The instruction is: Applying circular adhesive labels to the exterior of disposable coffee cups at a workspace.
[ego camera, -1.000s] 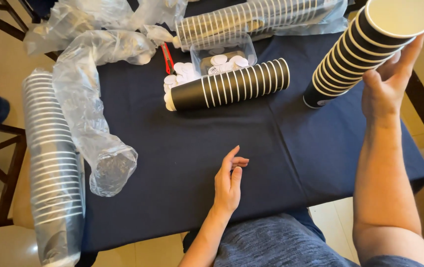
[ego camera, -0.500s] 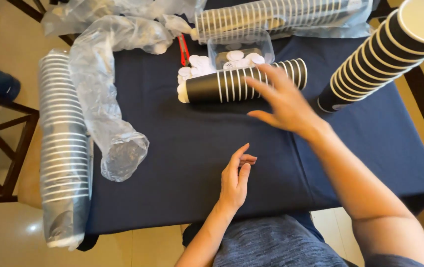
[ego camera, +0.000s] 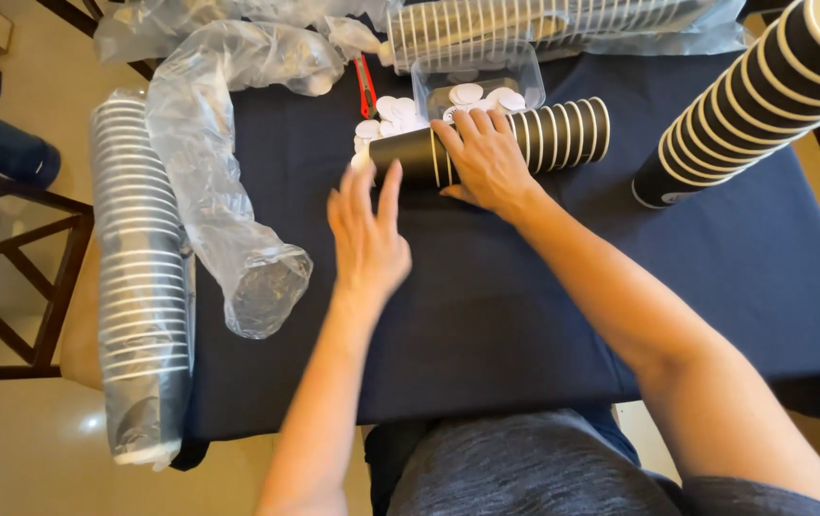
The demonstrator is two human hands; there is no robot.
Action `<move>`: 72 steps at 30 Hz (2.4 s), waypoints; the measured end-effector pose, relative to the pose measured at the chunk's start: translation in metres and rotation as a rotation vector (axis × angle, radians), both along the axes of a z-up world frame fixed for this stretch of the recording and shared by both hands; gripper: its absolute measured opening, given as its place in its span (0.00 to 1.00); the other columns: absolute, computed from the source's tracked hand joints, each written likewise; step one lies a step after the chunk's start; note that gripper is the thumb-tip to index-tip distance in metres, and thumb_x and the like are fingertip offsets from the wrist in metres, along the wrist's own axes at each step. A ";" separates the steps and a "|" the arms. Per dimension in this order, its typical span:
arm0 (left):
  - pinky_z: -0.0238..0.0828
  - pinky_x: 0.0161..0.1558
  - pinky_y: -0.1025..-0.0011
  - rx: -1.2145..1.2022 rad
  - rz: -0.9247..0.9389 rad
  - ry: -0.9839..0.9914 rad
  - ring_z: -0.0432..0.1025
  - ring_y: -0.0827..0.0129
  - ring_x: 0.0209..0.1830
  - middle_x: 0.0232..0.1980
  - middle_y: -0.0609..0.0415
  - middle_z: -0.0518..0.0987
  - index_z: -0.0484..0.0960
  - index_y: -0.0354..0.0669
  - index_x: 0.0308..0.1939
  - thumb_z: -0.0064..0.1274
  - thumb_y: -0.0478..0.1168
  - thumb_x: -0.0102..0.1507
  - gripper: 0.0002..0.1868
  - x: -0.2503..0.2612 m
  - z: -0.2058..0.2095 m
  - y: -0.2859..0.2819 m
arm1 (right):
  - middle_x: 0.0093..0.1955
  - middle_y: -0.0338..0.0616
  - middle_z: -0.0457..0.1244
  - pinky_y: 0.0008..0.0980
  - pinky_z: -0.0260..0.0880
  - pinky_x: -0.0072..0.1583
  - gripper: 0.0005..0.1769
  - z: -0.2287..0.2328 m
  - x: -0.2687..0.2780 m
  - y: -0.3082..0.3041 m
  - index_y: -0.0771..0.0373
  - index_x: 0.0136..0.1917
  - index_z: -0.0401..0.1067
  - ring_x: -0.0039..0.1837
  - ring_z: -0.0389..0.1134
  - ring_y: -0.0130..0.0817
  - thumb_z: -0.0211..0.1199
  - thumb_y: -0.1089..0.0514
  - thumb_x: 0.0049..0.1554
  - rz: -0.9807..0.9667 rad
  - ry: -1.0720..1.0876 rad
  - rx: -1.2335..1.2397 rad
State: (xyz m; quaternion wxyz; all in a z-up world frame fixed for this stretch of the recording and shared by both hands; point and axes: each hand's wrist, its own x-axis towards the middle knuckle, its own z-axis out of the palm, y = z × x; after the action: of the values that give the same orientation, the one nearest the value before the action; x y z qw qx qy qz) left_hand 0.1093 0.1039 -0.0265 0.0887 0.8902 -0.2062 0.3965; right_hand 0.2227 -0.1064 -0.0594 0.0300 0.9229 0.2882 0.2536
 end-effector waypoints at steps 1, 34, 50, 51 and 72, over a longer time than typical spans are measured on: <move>0.58 0.68 0.47 0.000 0.001 -0.001 0.59 0.41 0.71 0.66 0.38 0.67 0.68 0.41 0.73 0.52 0.24 0.45 0.48 0.013 -0.005 0.006 | 0.62 0.49 0.59 0.49 0.56 0.69 0.68 0.003 -0.002 0.002 0.56 0.75 0.59 0.64 0.62 0.47 0.81 0.31 0.27 0.001 -0.001 0.000; 0.57 0.71 0.49 -1.176 -0.129 0.665 0.64 0.44 0.72 0.66 0.37 0.73 0.66 0.44 0.68 0.79 0.44 0.40 0.55 -0.037 -0.017 -0.002 | 0.60 0.52 0.65 0.51 0.61 0.65 0.56 0.032 0.001 -0.004 0.55 0.70 0.72 0.64 0.67 0.53 0.69 0.19 0.41 0.189 0.163 0.234; 0.62 0.68 0.59 -1.055 -0.342 1.055 0.66 0.57 0.70 0.69 0.54 0.72 0.63 0.52 0.68 0.72 0.48 0.43 0.52 -0.055 -0.032 -0.069 | 0.59 0.47 0.71 0.46 0.70 0.63 0.23 0.002 0.150 -0.077 0.42 0.61 0.79 0.64 0.70 0.47 0.70 0.44 0.51 -0.309 0.686 -0.135; 0.63 0.67 0.58 -1.052 -0.348 1.031 0.66 0.57 0.70 0.69 0.54 0.72 0.64 0.52 0.68 0.72 0.48 0.43 0.51 -0.055 -0.034 -0.069 | 0.62 0.48 0.69 0.49 0.71 0.62 0.23 -0.007 0.155 -0.075 0.41 0.63 0.78 0.65 0.69 0.48 0.67 0.43 0.53 -0.313 0.675 -0.183; 0.48 0.76 0.53 -0.976 -0.359 1.016 0.53 0.56 0.80 0.79 0.51 0.59 0.51 0.54 0.78 0.75 0.45 0.44 0.64 -0.061 -0.031 -0.070 | 0.45 0.51 0.72 0.37 0.76 0.58 0.23 0.051 0.086 -0.090 0.68 0.60 0.78 0.47 0.74 0.37 0.64 0.77 0.51 -0.082 0.319 0.736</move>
State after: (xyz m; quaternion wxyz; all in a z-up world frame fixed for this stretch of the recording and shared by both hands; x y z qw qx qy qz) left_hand 0.0481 0.0339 -0.0579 0.6243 0.7759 -0.0820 -0.0397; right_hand 0.3085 -0.1961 -0.0081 -0.3377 0.9105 0.1420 0.1919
